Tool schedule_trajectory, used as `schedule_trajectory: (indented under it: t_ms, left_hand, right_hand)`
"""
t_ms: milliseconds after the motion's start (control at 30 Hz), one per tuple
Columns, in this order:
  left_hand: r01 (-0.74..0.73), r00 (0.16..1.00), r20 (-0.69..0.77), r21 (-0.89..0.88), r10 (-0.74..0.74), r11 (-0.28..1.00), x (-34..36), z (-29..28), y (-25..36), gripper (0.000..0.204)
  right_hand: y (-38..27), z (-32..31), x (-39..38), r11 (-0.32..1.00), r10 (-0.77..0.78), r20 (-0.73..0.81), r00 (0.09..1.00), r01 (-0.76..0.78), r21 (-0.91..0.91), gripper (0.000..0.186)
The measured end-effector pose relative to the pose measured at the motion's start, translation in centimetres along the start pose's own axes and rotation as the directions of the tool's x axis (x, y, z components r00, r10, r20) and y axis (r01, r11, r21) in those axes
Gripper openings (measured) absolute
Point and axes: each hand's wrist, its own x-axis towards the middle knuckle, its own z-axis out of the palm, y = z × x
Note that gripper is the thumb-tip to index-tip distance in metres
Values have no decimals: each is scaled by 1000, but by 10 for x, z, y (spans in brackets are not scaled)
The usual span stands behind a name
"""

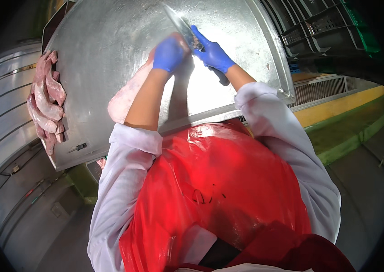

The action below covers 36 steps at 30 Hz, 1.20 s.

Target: The person trims fat and connective tissue from large cuts of raw meat using a knife on a stainless steel table. Trimmed pieces are placed into a green basket while the cleaned meat is set aside on the table.

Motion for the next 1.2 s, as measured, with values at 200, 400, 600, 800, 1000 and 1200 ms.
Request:
schedule_trajectory:
  t_ms: [200, 400, 600, 800, 1000, 1200]
  left_hand:
    - [-114, 993, -9, 171, 117, 979, -2, 13, -47, 14]
    - [-128, 984, -129, -55, 120, 990, 2, 6, -41, 14]
    - [1, 976, -212, -181, -40, 983, -1, 8, -83, 12]
    - [-69, 978, -206, -401, -17, 914, 10, -9, -73, 13]
    - [76, 967, -151, -593, -204, 801, 17, -30, -90, 8]
    - [-5, 982, -108, -840, -157, 543, 9, -58, -84, 9]
  right_hand:
    - [20, -38, -65, 990, 126, 346, 930, -98, -98, 77]
    - [-16, -13, -10, 994, 106, 328, 939, -88, -70, 73]
    - [-27, -20, -38, 970, 216, 419, 882, -145, -195, 78]
    - [-2, 12, 0, 989, -34, 428, 903, 91, -114, 76]
    - [-3, 20, -27, 997, 67, 493, 867, -40, -66, 72]
    - [-39, 50, -14, 975, -41, 478, 877, 138, -172, 66]
